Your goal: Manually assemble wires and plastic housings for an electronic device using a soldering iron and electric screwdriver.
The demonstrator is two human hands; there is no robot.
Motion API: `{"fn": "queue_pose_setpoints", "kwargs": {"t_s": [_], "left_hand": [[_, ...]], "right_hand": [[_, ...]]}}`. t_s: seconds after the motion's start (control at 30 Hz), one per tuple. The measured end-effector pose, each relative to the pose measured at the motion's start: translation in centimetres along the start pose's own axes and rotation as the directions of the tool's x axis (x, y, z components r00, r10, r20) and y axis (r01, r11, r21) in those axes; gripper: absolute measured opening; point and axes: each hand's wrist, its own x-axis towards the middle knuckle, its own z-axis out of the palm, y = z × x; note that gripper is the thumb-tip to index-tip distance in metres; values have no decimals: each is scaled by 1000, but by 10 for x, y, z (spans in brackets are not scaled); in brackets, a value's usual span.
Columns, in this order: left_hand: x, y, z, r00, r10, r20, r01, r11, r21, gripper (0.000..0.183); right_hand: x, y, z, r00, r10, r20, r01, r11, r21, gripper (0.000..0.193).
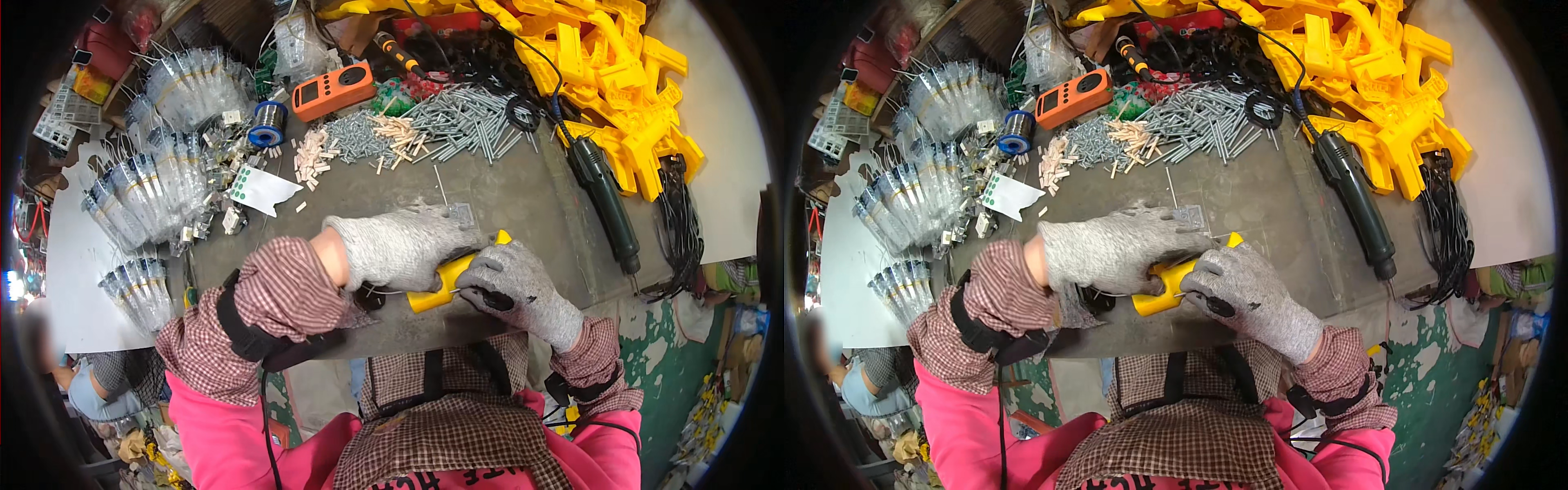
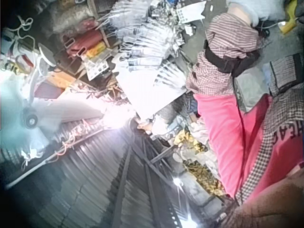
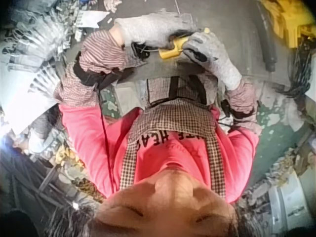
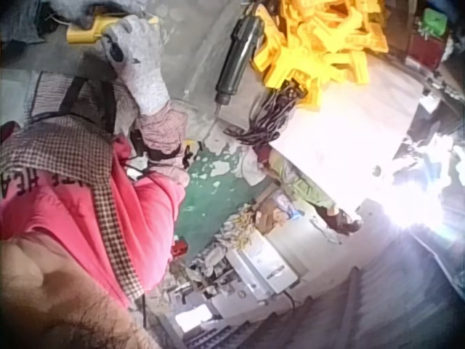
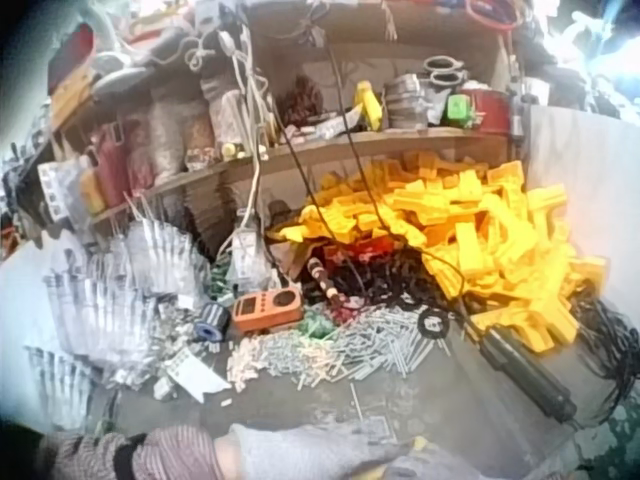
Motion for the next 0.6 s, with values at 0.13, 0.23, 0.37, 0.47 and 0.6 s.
{"fn": "queue_pose_setpoints", "kwargs": {"t_s": [0.13, 0.23, 0.37, 0.47, 0.6], "left_hand": [[4, -6, 6, 1000, 25, 14, -17, 925, -379, 64], [13, -1, 5, 949, -279, 145, 314, 818, -482, 52], [7, 15, 17, 978, -117, -174, 132, 988, 78, 36], [-13, 3, 19, 990, -85, -115, 102, 984, 146, 42], [-23, 9, 17, 990, -101, -98, 118, 976, 181, 54]], "right_hand": [[2, -7, 3, 999, 18, -26, -19, 1000, -15, 23], [1, -5, 5, 1000, 16, -20, -17, 999, -36, 19], [1, -4, 0, 998, 34, 44, -32, 998, -55, 16], [0, -8, 1, 999, 39, 3, -39, 998, -50, 20], [7, -29, 4, 986, 155, 56, -155, 988, -16, 26]]}}
